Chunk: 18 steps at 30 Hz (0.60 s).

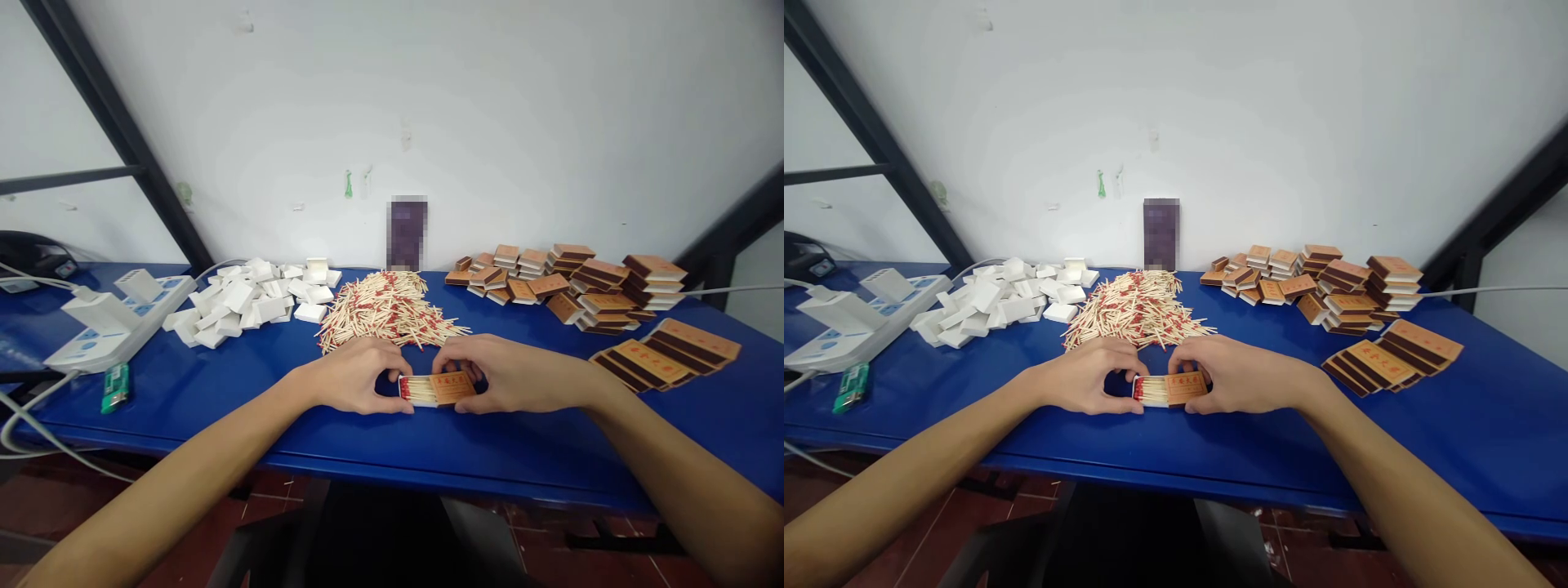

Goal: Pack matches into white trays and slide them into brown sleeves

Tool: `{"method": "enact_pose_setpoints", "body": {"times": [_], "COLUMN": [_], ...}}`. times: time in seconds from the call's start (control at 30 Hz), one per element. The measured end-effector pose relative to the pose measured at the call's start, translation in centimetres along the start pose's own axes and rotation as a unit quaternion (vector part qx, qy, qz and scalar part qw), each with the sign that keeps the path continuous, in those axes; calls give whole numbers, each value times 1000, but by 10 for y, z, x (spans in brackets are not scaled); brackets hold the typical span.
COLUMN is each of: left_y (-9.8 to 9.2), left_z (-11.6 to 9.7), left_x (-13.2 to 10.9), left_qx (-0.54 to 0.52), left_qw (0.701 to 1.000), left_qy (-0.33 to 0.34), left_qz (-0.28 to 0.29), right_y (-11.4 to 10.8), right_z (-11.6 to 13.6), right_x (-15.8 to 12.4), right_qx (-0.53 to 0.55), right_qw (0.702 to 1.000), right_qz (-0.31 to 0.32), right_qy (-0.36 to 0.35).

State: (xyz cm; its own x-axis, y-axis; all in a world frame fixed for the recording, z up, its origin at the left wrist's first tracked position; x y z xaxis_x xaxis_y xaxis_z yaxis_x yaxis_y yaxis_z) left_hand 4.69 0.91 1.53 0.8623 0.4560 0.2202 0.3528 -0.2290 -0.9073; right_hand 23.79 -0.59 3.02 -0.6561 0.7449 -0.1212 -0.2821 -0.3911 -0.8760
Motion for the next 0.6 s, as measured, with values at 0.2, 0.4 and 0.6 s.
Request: {"method": "enact_pose_setpoints", "body": {"times": [0.2, 0.4, 0.6], "left_y": [1, 4, 4], "left_z": [1, 2, 3], "left_x": [1, 1, 1], "left_qx": [-62, -105, -112], "left_qw": [998, 994, 993], "left_qy": [-16, -16, -8], "left_qz": [-28, -33, -36], "right_y": [8, 16, 18], "right_z": [2, 13, 16], "right_x": [6, 13, 14], "right_qx": [1, 23, 30], "right_qw": [999, 995, 993], "right_qz": [-25, -54, -69], "right_qy": [-27, -76, -93]}}
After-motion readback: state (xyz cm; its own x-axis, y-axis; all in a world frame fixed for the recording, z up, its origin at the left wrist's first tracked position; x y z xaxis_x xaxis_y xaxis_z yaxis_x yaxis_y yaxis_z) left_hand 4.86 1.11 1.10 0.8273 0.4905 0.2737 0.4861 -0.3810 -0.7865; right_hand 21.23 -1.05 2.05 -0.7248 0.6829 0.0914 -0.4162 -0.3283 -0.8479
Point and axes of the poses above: each hand's wrist, its own x-axis towards the middle knuckle, its own y-axis out of the palm, z = x × y, the point moved 4 cm from there along x, towards the middle knuckle, and after that the axes turned 3 degrees about -z, right-handed, at the moved point
